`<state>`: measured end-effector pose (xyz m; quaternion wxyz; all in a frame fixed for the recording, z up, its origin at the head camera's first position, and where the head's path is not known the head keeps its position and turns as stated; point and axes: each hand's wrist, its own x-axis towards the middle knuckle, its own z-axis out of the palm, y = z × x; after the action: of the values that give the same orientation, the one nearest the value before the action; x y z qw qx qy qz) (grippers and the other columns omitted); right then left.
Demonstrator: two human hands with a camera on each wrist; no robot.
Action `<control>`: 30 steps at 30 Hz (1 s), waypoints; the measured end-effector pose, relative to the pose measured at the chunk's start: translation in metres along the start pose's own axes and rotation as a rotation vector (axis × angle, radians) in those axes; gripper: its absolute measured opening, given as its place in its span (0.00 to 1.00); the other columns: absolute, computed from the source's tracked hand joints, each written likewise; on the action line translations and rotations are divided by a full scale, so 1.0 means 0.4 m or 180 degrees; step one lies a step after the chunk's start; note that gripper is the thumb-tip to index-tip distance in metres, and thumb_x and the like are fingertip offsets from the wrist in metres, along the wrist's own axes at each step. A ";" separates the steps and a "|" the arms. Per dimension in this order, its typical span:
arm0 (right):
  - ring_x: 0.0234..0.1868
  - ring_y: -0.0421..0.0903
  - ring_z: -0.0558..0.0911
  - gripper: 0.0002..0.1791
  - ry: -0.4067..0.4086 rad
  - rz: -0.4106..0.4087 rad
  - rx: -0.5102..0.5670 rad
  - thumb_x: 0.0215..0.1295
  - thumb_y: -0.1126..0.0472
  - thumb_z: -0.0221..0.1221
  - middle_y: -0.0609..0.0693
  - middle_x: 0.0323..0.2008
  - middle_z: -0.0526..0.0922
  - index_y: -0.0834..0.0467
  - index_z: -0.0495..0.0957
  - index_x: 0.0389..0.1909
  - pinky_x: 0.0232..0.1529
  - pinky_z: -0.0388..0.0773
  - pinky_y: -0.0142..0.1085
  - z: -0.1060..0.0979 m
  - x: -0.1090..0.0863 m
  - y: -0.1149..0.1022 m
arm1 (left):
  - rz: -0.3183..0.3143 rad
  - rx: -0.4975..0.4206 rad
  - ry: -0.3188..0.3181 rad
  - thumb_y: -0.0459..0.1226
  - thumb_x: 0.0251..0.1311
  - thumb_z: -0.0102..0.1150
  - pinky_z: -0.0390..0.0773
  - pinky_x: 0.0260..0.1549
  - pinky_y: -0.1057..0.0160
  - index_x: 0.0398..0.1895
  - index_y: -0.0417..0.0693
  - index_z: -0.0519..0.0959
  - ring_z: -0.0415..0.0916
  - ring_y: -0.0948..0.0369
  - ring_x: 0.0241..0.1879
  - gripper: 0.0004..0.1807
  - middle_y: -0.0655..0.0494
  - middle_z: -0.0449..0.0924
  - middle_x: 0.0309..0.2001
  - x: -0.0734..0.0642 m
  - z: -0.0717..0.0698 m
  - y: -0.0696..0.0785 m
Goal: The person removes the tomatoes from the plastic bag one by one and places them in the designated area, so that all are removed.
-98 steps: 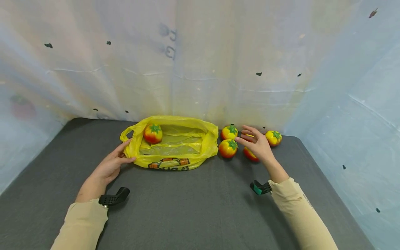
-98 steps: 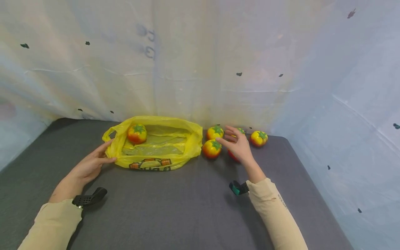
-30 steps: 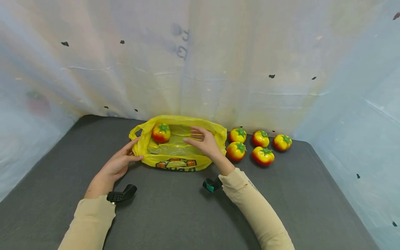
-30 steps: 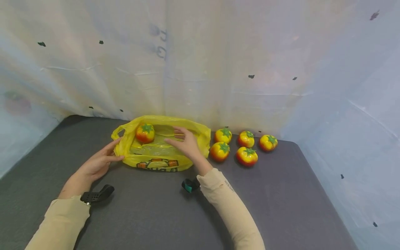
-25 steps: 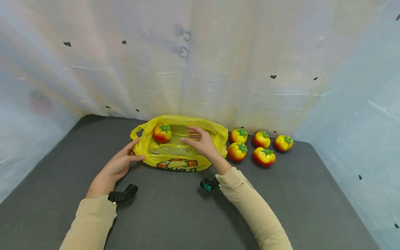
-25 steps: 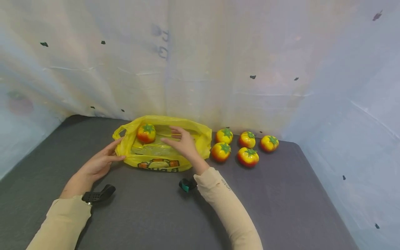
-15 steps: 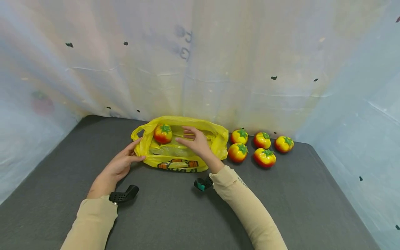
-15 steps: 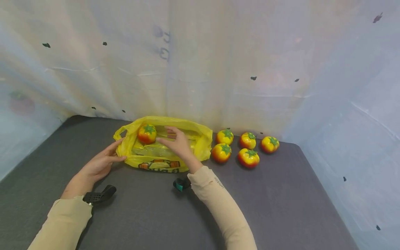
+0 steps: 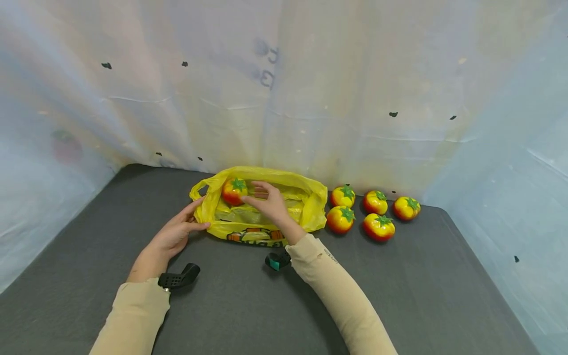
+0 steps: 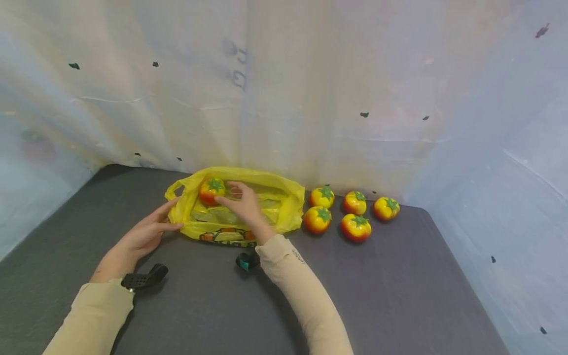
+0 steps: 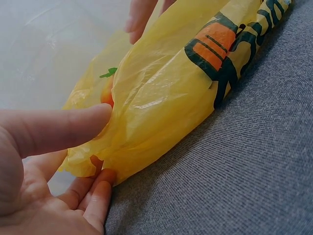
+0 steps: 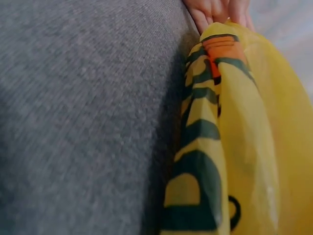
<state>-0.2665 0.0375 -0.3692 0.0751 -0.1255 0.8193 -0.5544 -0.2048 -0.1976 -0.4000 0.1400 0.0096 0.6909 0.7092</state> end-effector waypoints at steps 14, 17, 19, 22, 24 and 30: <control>0.63 0.54 0.71 0.38 0.0065 0.0126 -0.0340 0.59 0.48 0.65 0.54 0.66 0.69 0.52 0.64 0.69 0.58 0.73 0.46 0.046 0.028 -0.014 | 0.0056 -0.0012 -0.0044 0.28 0.63 0.55 0.30 0.68 0.38 0.78 0.52 0.39 0.31 0.45 0.75 0.47 0.45 0.28 0.77 0.000 -0.002 -0.006; 0.64 0.53 0.70 0.40 0.0048 0.0138 -0.0383 0.59 0.48 0.65 0.53 0.67 0.67 0.51 0.62 0.70 0.58 0.73 0.46 0.051 0.033 -0.014 | 0.0075 -0.0012 -0.0059 0.29 0.63 0.56 0.31 0.68 0.38 0.78 0.53 0.39 0.32 0.45 0.74 0.47 0.45 0.29 0.77 0.000 -0.001 -0.005; 0.65 0.53 0.70 0.40 0.0017 0.0131 -0.0435 0.59 0.47 0.65 0.53 0.68 0.66 0.51 0.61 0.71 0.59 0.72 0.46 0.054 0.037 -0.014 | 0.0094 -0.0004 -0.0074 0.29 0.63 0.55 0.31 0.68 0.38 0.77 0.52 0.39 0.32 0.44 0.74 0.47 0.44 0.29 0.77 -0.001 -0.002 -0.005; 0.66 0.54 0.68 0.42 -0.0027 0.0120 -0.0465 0.59 0.47 0.65 0.53 0.69 0.65 0.52 0.60 0.72 0.61 0.71 0.46 0.059 0.042 -0.016 | 0.0089 -0.0007 -0.0069 0.30 0.63 0.57 0.32 0.68 0.38 0.78 0.54 0.40 0.32 0.45 0.74 0.47 0.45 0.29 0.77 -0.001 -0.003 -0.006; 0.66 0.54 0.68 0.42 -0.0037 0.0118 -0.0460 0.59 0.47 0.65 0.55 0.69 0.65 0.52 0.59 0.72 0.61 0.71 0.46 0.064 0.045 -0.019 | 0.0096 -0.0012 -0.0076 0.30 0.63 0.56 0.31 0.68 0.38 0.78 0.54 0.40 0.32 0.45 0.74 0.47 0.45 0.28 0.77 -0.001 -0.005 -0.006; 0.62 0.54 0.72 0.43 0.0042 0.0186 -0.0438 0.59 0.49 0.65 0.56 0.66 0.68 0.53 0.58 0.73 0.58 0.73 0.45 0.080 0.054 -0.021 | 0.0071 -0.0015 -0.0063 0.29 0.63 0.55 0.31 0.68 0.38 0.78 0.54 0.40 0.31 0.46 0.74 0.46 0.47 0.27 0.77 0.001 -0.008 -0.010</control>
<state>-0.2777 -0.0001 -0.3729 0.0771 -0.1027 0.8593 -0.4951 -0.2051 -0.2006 -0.4042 0.1389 0.0240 0.6876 0.7122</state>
